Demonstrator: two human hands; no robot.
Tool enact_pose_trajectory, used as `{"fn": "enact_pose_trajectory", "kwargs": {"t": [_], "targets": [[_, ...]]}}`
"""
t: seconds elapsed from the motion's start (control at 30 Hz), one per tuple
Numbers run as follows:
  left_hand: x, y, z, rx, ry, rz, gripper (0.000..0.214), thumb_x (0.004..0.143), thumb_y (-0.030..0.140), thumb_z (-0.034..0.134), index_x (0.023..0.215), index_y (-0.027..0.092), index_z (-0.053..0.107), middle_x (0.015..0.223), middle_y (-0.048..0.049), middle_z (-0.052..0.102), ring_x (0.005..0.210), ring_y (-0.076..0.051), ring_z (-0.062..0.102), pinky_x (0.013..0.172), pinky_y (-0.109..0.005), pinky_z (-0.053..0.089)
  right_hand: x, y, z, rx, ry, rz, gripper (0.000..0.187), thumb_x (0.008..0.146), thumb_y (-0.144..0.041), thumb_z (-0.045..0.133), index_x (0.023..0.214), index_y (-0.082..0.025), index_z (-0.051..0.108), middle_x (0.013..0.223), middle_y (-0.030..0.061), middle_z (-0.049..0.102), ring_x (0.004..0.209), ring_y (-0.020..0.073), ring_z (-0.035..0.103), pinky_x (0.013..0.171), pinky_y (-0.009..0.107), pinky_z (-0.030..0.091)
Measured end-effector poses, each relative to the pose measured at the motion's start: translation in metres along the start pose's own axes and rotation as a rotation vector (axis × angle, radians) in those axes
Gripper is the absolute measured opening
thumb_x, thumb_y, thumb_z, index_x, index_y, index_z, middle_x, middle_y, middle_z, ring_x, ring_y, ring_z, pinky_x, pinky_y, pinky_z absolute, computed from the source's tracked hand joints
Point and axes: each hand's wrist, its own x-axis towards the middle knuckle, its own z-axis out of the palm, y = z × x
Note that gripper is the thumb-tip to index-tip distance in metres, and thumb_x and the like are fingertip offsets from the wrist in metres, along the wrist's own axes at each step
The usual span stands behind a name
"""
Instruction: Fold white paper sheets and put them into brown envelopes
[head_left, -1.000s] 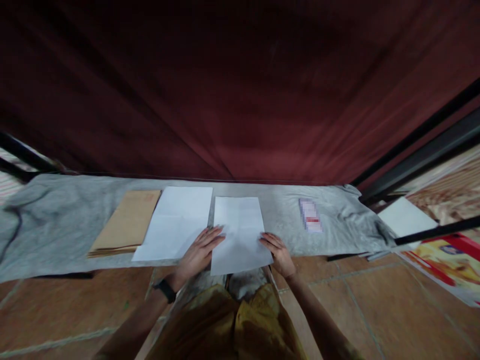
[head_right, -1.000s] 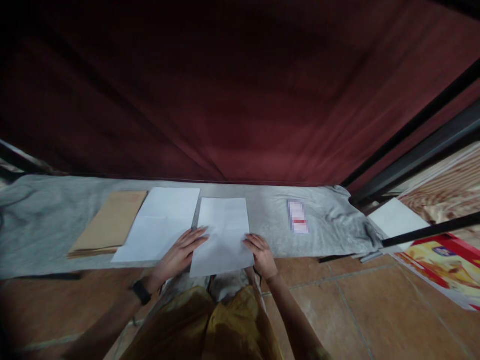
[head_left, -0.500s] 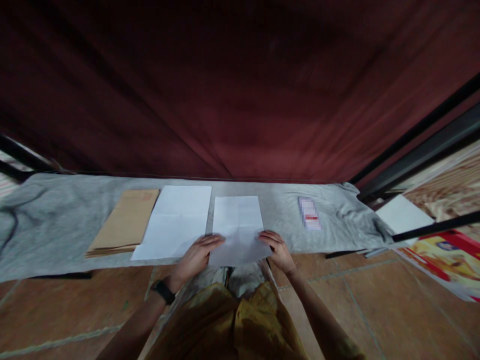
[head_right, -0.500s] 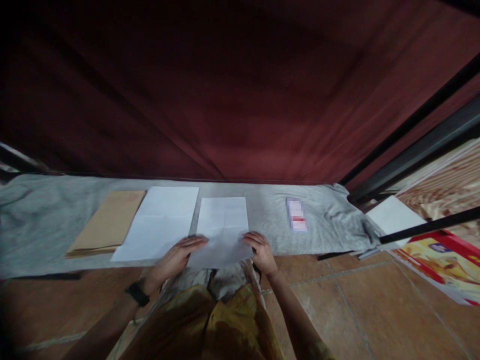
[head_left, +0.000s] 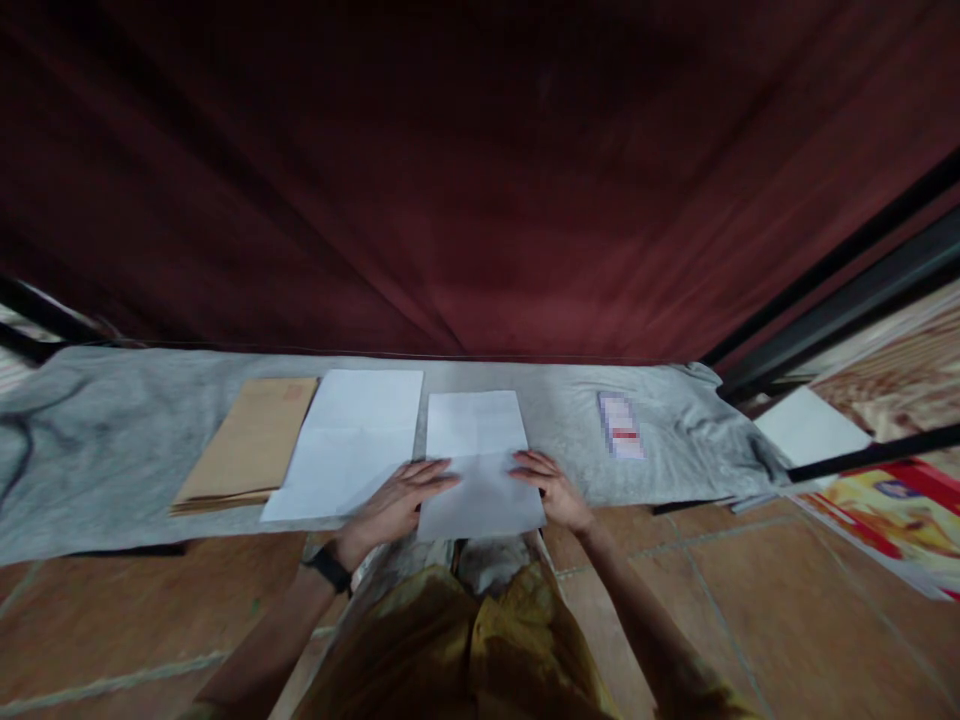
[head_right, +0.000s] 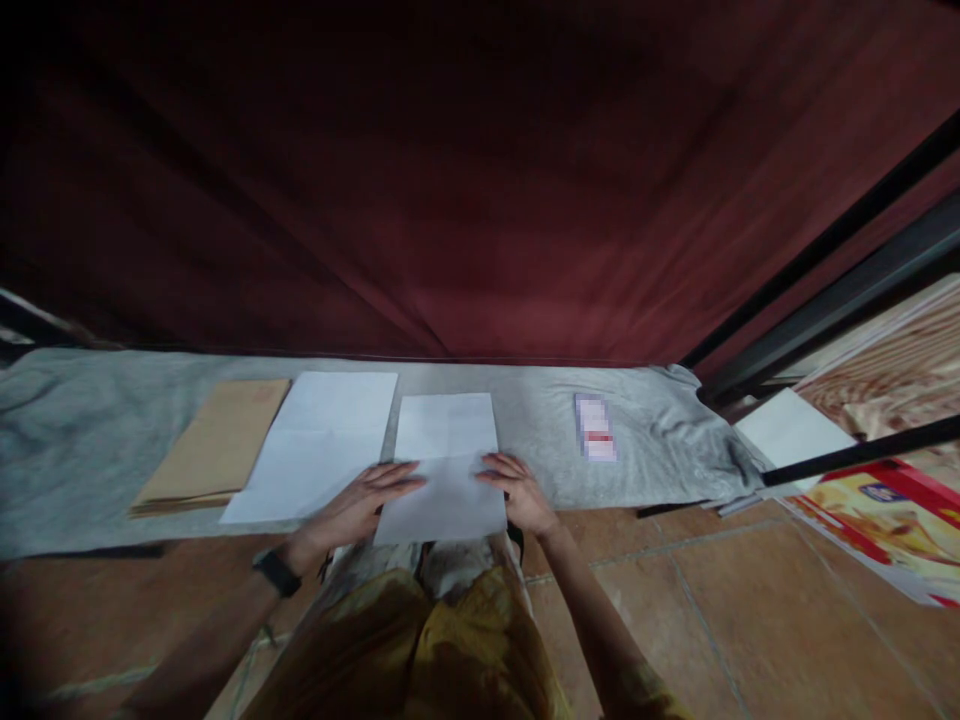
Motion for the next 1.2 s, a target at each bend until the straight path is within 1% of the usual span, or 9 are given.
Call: {"fn": "enact_pose_trajectory", "kwargs": {"t": [0.17, 0.23, 0.3, 0.4, 0.53, 0.6, 0.73, 0.9, 1.2], "targets": [[-0.008, 0.007, 0.0, 0.111, -0.031, 0.013, 0.092, 0.072, -0.007, 0.05, 0.148, 0.044, 0.047, 0.163, 0.0028, 0.039, 0.147, -0.023, 0.037, 0.12, -0.048, 0.033, -0.008, -0.015, 0.002, -0.106, -0.188, -0.036, 0.058, 0.085, -0.014, 0.061, 0.141, -0.032, 0.061, 0.158, 0.0054, 0.046, 0.148, 0.0269, 0.037, 0.124, 0.054, 0.02], [-0.006, 0.003, -0.001, 0.059, -0.028, 0.037, 0.085, 0.074, -0.005, 0.051, 0.143, 0.042, 0.054, 0.16, 0.0034, 0.043, 0.147, -0.022, 0.038, 0.12, -0.046, 0.033, -0.009, -0.016, 0.002, -0.065, -0.216, -0.029, 0.055, 0.085, -0.016, 0.063, 0.138, -0.033, 0.063, 0.155, 0.005, 0.05, 0.146, 0.0264, 0.041, 0.124, 0.053, 0.02], [-0.002, -0.002, -0.002, -0.048, -0.011, 0.014, 0.061, 0.081, 0.005, 0.055, 0.132, 0.037, 0.067, 0.152, 0.0008, 0.054, 0.143, -0.023, 0.043, 0.118, -0.044, 0.036, -0.007, -0.014, 0.001, 0.02, -0.182, -0.002, 0.043, 0.089, -0.021, 0.064, 0.13, -0.033, 0.069, 0.144, 0.0049, 0.061, 0.138, 0.0247, 0.051, 0.122, 0.051, 0.026], [0.006, -0.008, -0.001, -0.251, 0.074, -0.149, 0.028, 0.091, 0.034, 0.058, 0.107, 0.024, 0.078, 0.125, -0.0059, 0.073, 0.123, -0.025, 0.059, 0.106, -0.039, 0.047, -0.003, -0.009, -0.001, 0.155, -0.073, 0.088, 0.025, 0.096, -0.032, 0.06, 0.114, -0.03, 0.076, 0.12, 0.0045, 0.076, 0.118, 0.0221, 0.066, 0.112, 0.044, 0.041], [0.019, -0.007, 0.004, -0.411, 0.207, -0.472, 0.046, 0.092, 0.054, 0.048, 0.075, 0.019, 0.072, 0.074, -0.0015, 0.07, 0.075, -0.019, 0.064, 0.07, -0.029, 0.051, 0.004, -0.009, 0.0, 0.283, 0.077, 0.295, 0.031, 0.098, -0.043, 0.053, 0.103, -0.024, 0.078, 0.103, 0.0048, 0.079, 0.101, 0.0231, 0.072, 0.092, 0.036, 0.055], [0.027, -0.003, 0.005, -0.384, 0.274, -0.562, 0.047, 0.093, 0.055, 0.047, 0.07, 0.018, 0.066, 0.065, 0.0012, 0.063, 0.066, -0.017, 0.059, 0.062, -0.026, 0.046, 0.011, -0.011, 0.0, 0.301, 0.136, 0.381, 0.036, 0.099, -0.045, 0.05, 0.106, -0.02, 0.076, 0.101, 0.0054, 0.078, 0.095, 0.0227, 0.072, 0.085, 0.033, 0.056], [0.046, 0.01, 0.0, -0.157, 0.308, -0.681, 0.039, 0.099, 0.046, 0.044, 0.085, 0.018, 0.067, 0.072, -0.001, 0.067, 0.07, -0.016, 0.062, 0.065, -0.024, 0.044, 0.032, -0.016, 0.001, 0.162, 0.194, 0.595, 0.036, 0.101, -0.042, 0.046, 0.099, -0.018, 0.072, 0.087, 0.0045, 0.076, 0.079, 0.0196, 0.07, 0.072, 0.026, 0.051], [0.065, 0.033, -0.013, 0.172, 0.217, -0.835, 0.042, 0.103, 0.04, 0.037, 0.121, 0.015, 0.065, 0.093, -0.0135, 0.076, 0.085, -0.025, 0.072, 0.073, -0.031, 0.048, 0.058, -0.018, 0.002, -0.098, 0.12, 0.777, 0.029, 0.102, -0.038, 0.047, 0.107, -0.022, 0.071, 0.101, 0.006, 0.077, 0.091, 0.0191, 0.072, 0.073, 0.023, 0.048], [0.082, 0.031, -0.022, 0.212, 0.194, -0.864, 0.04, 0.103, 0.037, 0.035, 0.118, 0.015, 0.066, 0.105, -0.0157, 0.075, 0.093, -0.027, 0.074, 0.076, -0.034, 0.051, 0.079, -0.026, 0.007, -0.367, -0.005, 0.88, 0.033, 0.106, -0.038, 0.043, 0.116, -0.02, 0.068, 0.098, 0.0105, 0.077, 0.09, 0.0199, 0.075, 0.073, 0.025, 0.049]]}}
